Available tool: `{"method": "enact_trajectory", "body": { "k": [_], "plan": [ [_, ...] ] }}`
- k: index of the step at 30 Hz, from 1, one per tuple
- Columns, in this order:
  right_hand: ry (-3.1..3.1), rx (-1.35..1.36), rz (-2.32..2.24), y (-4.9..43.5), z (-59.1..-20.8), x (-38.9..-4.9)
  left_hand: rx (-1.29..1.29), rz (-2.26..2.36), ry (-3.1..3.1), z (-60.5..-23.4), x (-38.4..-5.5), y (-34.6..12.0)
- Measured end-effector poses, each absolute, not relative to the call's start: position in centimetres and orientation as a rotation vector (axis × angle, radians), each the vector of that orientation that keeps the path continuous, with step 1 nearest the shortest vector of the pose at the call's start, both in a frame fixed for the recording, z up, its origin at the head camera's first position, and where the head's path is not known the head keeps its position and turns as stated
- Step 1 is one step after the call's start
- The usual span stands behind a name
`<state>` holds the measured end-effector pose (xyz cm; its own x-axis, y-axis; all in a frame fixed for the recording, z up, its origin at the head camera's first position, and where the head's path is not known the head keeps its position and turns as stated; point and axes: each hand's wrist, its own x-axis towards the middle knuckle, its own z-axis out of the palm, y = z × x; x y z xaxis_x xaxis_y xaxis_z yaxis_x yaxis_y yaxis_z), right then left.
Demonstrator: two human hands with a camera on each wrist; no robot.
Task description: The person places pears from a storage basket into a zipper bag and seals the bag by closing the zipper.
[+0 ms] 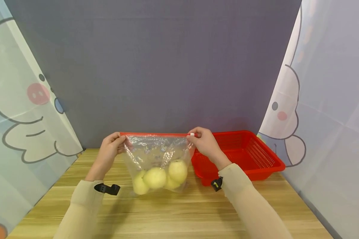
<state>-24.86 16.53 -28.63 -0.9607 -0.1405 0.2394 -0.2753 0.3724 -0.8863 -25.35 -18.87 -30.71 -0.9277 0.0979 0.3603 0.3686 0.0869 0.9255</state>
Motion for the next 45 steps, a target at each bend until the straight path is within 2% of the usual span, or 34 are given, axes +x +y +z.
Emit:
{"method": "enact_trajectory", "body": {
  "k": [15,20,26,34,39,45],
  "plan": [
    [-2.484,0.333,1.509,15.2,-26.9,-29.4,-0.379,-1.858,-2.275,-28.5,-30.7,-19.3],
    [-2.472,0.298,1.476,14.8,-27.5,-29.9,-0.383,-1.780,-2.236,-29.1,-31.8,-18.7],
    [-2.694,0.402,1.249,14.7,-28.8,-28.0,-0.486,-1.664,-2.405,-31.9,-30.5,-19.0],
    [-2.885,0.628,0.905,13.2,-29.5,-24.4,-0.585,-1.630,-2.534,-34.5,-27.5,-21.6],
    [-2.920,0.650,0.661,11.9,-30.6,-21.8,-0.670,-1.400,-2.682,-35.1,-25.6,-22.0],
    [-2.840,0.787,0.427,10.5,-33.7,-19.3,-0.906,-1.064,-2.843,-36.0,-23.7,-20.8]
  ]
}}
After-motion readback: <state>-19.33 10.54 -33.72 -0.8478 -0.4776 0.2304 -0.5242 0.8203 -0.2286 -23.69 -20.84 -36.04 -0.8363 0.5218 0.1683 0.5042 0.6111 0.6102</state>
